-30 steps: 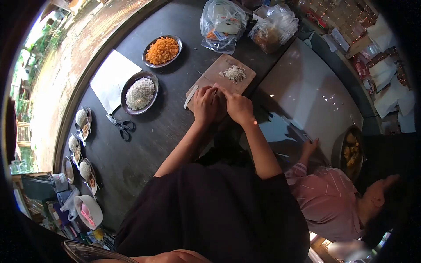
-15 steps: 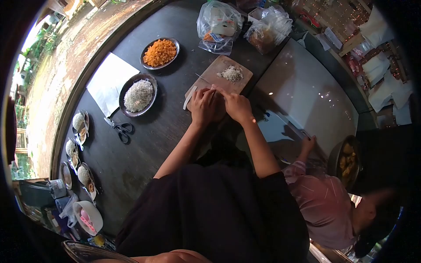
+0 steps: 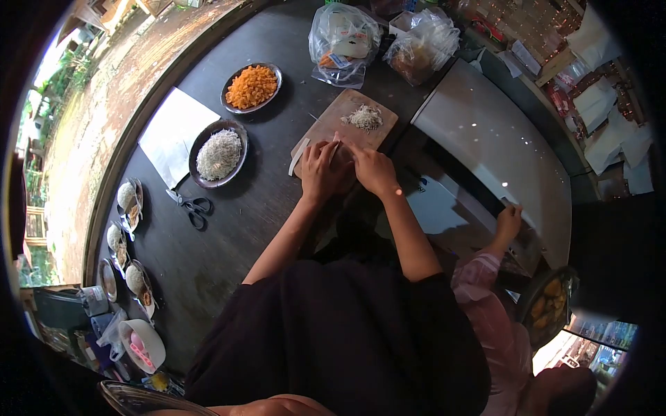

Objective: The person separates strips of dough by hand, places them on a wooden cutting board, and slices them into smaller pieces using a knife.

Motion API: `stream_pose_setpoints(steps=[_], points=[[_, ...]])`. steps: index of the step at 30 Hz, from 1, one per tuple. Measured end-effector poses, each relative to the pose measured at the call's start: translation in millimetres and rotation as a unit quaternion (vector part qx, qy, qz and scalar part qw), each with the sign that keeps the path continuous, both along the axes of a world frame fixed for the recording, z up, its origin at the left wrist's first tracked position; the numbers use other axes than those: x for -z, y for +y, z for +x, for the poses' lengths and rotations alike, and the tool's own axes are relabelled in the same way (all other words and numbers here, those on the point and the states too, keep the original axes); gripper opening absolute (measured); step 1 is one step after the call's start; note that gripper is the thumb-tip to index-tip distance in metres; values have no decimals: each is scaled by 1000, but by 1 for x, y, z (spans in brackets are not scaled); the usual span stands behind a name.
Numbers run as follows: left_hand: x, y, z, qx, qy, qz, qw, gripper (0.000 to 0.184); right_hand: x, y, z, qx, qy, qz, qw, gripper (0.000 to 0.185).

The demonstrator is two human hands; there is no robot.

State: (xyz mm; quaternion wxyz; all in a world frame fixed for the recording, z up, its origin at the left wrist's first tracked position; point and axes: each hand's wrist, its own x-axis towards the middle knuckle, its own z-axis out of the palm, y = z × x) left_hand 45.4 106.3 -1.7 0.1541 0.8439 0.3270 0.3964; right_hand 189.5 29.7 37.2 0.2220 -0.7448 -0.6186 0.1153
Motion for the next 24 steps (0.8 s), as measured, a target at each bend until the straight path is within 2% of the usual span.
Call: stream_pose_setpoints(steps=[10, 12, 19, 22, 24], points=[[-1, -1, 0, -2, 3, -12, 1000, 59, 0, 2, -2, 24, 8, -13, 1000, 73], [0, 0, 0, -5, 0, -8, 1000, 59, -1, 5, -3, 50, 16, -78, 996, 77], [0, -1, 0, -11, 2, -7, 1000, 58, -3, 6, 0, 72, 52, -94, 992, 80], [1, 0, 0, -11, 8, -34, 999, 56, -4, 6, 1, 71, 37, -112, 991, 84], [1, 0, 0, -12, 6, -31, 999, 57, -5, 4, 4, 71, 67, -97, 990, 89]])
